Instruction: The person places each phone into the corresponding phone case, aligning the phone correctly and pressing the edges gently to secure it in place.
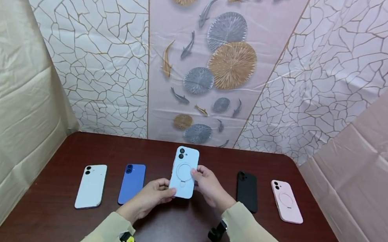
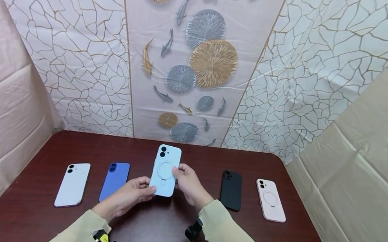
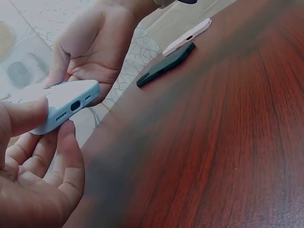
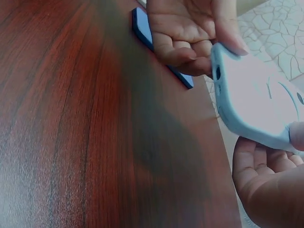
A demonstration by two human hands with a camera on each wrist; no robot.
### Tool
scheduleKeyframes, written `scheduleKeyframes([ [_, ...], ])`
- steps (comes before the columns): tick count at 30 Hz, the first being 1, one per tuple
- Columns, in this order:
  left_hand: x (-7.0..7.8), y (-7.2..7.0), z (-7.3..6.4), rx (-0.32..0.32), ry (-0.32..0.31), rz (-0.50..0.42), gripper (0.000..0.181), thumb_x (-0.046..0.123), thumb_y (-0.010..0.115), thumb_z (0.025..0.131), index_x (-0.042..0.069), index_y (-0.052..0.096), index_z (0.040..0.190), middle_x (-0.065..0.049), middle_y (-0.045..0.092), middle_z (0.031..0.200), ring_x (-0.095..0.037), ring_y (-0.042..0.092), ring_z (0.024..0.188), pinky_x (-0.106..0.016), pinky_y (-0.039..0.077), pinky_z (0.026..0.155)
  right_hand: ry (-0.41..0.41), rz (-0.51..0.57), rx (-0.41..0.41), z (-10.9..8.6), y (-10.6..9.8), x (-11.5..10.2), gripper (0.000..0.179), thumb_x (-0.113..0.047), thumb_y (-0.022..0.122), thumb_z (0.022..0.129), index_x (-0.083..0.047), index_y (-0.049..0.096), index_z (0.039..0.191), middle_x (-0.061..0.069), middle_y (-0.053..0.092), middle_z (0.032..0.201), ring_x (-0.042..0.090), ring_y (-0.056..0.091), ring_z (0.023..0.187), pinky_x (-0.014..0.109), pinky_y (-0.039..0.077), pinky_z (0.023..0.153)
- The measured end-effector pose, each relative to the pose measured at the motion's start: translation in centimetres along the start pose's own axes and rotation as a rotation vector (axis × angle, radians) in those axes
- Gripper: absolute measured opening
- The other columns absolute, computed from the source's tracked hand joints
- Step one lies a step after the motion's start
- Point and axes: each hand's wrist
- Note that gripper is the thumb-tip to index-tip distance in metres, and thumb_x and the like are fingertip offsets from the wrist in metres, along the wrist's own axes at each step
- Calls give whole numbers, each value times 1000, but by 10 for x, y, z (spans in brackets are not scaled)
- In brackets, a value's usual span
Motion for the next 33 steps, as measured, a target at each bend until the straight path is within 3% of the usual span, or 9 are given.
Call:
scheduleKeyframes([
  [5, -2, -2, 0, -8, -7, 11, 29, 22, 68, 92, -1, 58, 107, -8, 67, 96, -21, 62, 91, -43, 49, 91, 15, -12, -18, 1, 0, 0, 34, -26, 47, 104, 0, 51, 126, 12, 63, 108, 20, 62, 94, 37, 52, 82],
  [8, -2, -1, 1, -13, 7, -4, 36, 24, 66, 94, -2, 56, 116, -11, 67, 103, -22, 63, 95, -43, 49, 91, 14, -21, -19, 0, 0, 0, 33, -25, 48, 103, -1, 51, 125, 12, 64, 107, 21, 64, 94, 38, 52, 82],
  [13, 4, -2, 3, 48, 54, -49, 46, 27, 60, 97, 0, 48, 133, -13, 65, 117, -23, 63, 102, -41, 52, 85, 8, -36, -61, -2, 3, 2, 30, -25, 49, 103, -1, 52, 122, 11, 65, 105, 21, 64, 90, 40, 53, 80],
  [19, 13, -2, 2, 93, 70, -44, 36, 20, 58, 99, 0, 51, 128, -14, 65, 113, -22, 64, 97, -40, 54, 80, 8, -6, -126, -4, 4, 4, 34, -27, 50, 103, -1, 51, 124, 12, 64, 108, 22, 64, 97, 41, 52, 83],
  [24, 14, -2, 1, 144, 80, -32, 34, 19, 59, 98, 0, 53, 125, -14, 65, 112, -21, 64, 95, -38, 54, 79, 46, -14, -215, -8, 2, 4, 40, -30, 51, 102, 0, 49, 127, 14, 63, 112, 23, 63, 101, 41, 52, 84],
  [28, 15, -3, 0, 199, 99, -51, 32, 19, 60, 98, 1, 54, 124, -14, 65, 110, -21, 63, 94, -37, 54, 78, 82, -8, -331, -12, 1, 7, 38, -23, 52, 102, 2, 49, 131, 15, 64, 114, 24, 63, 102, 42, 52, 85],
  [33, 15, -4, 1, 234, 119, -76, 33, 20, 58, 99, 0, 53, 124, -13, 65, 108, -20, 63, 92, -34, 53, 75, 49, 17, -403, -14, 3, 8, 38, -18, 50, 102, 2, 49, 134, 16, 63, 119, 24, 62, 107, 42, 49, 91],
])
Point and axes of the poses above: each hand's wrist, its own z-axis towards the middle knuckle, its own y-axis out of the palm, x = y × z
